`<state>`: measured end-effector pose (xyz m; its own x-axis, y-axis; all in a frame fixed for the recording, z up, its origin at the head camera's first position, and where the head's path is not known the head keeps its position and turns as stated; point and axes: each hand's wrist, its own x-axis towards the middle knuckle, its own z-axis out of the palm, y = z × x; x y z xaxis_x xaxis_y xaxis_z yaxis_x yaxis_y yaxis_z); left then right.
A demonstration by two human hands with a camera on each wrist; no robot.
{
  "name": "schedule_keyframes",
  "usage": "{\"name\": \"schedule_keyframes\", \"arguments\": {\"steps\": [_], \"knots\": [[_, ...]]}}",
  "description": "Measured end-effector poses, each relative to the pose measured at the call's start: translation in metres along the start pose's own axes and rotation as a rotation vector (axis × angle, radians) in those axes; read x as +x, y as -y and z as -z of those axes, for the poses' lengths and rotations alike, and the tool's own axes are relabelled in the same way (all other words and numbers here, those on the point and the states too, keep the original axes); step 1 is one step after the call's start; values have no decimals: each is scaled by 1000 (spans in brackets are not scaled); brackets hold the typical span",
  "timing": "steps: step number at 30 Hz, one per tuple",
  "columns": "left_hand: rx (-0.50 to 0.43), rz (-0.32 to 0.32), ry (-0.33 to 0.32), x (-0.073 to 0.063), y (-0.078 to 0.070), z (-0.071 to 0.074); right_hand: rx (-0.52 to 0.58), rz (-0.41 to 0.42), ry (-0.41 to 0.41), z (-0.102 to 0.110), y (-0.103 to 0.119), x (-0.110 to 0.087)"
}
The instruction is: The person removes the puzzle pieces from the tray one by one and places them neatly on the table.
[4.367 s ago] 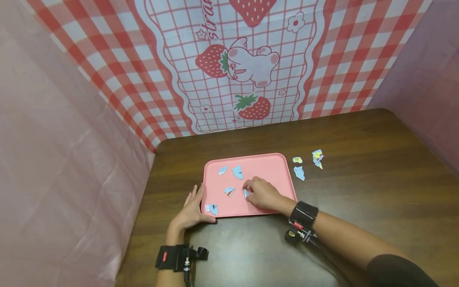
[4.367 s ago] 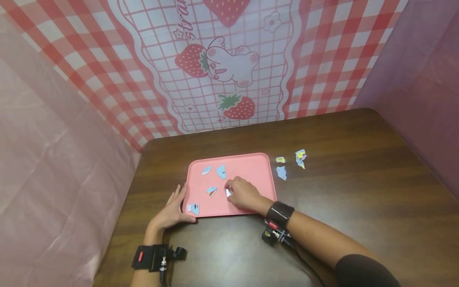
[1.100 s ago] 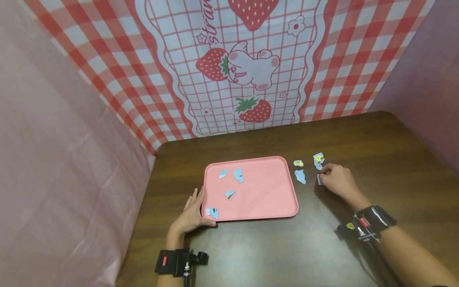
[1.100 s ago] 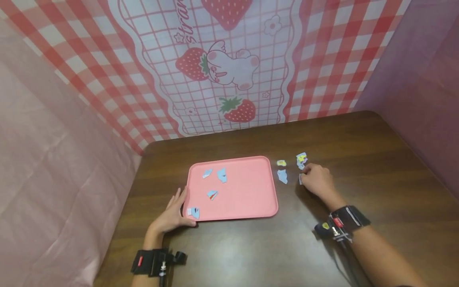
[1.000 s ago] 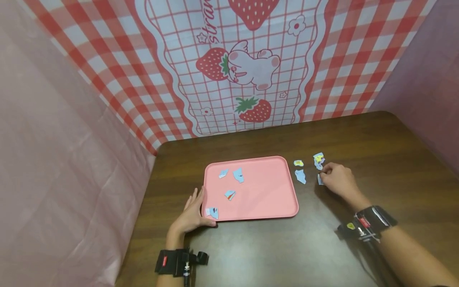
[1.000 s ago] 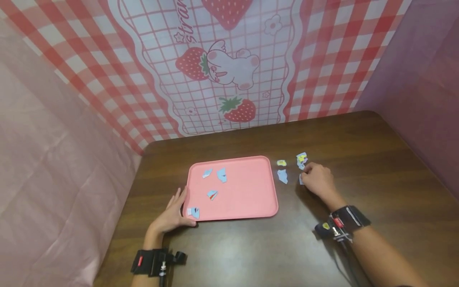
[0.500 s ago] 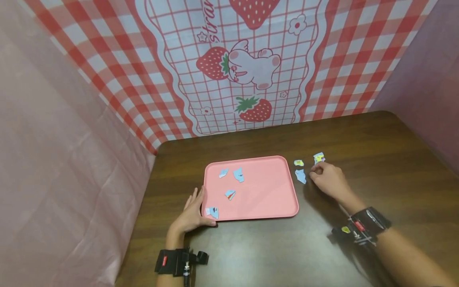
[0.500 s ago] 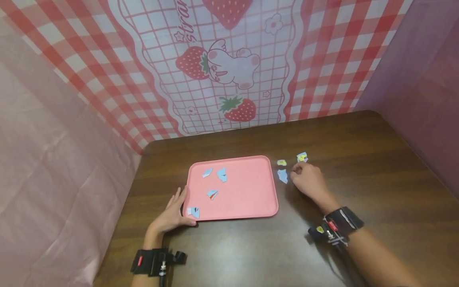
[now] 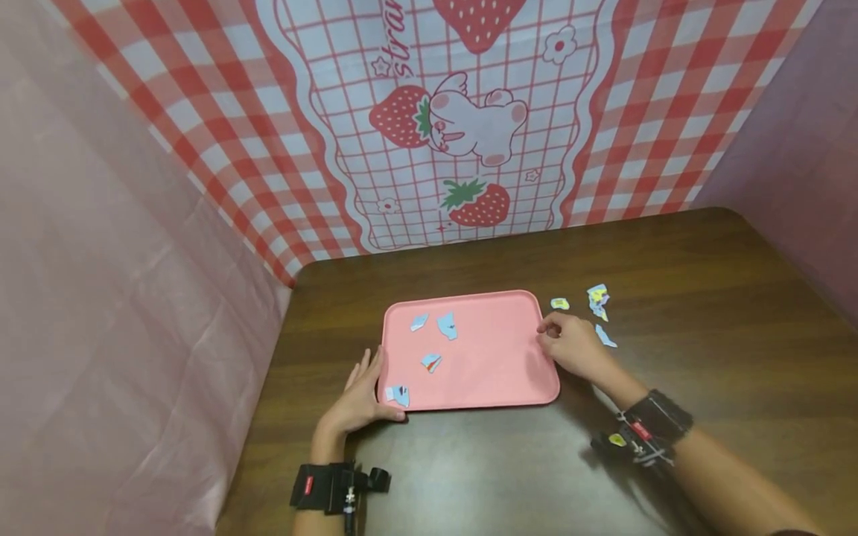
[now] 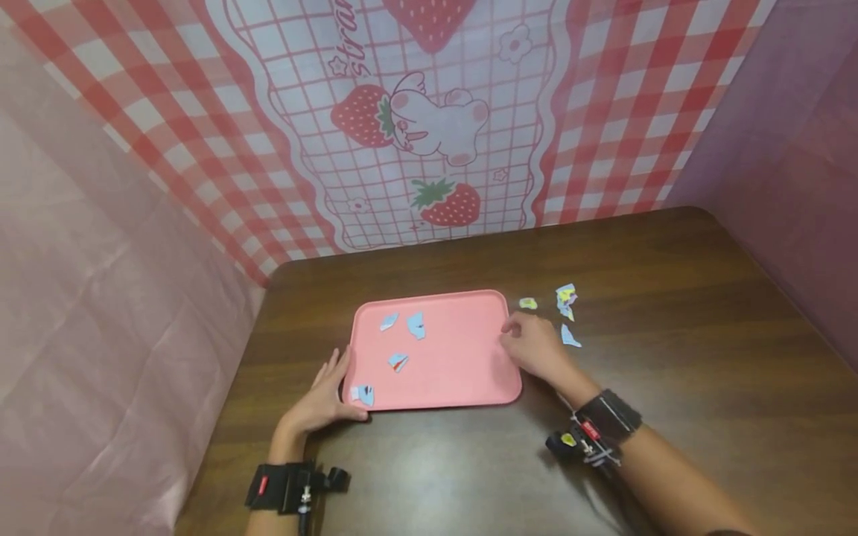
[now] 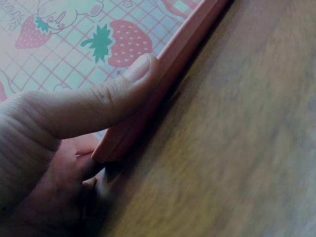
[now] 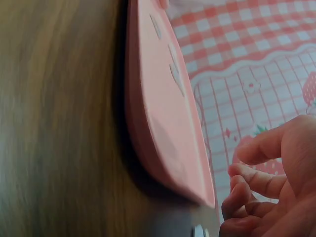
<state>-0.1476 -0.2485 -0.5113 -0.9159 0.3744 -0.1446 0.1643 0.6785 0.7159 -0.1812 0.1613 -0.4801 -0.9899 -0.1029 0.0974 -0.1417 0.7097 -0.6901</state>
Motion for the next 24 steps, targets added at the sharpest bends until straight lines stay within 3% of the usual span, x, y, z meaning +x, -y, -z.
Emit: {"name": "schedule_keyframes", "arguments": {"steps": [12,24], "knots": [[15,-15,6,1,1,2,36,122,71,-38,30,-1],[-14,3,1,0,1,2,42,124,176,-74,62,1]]}}
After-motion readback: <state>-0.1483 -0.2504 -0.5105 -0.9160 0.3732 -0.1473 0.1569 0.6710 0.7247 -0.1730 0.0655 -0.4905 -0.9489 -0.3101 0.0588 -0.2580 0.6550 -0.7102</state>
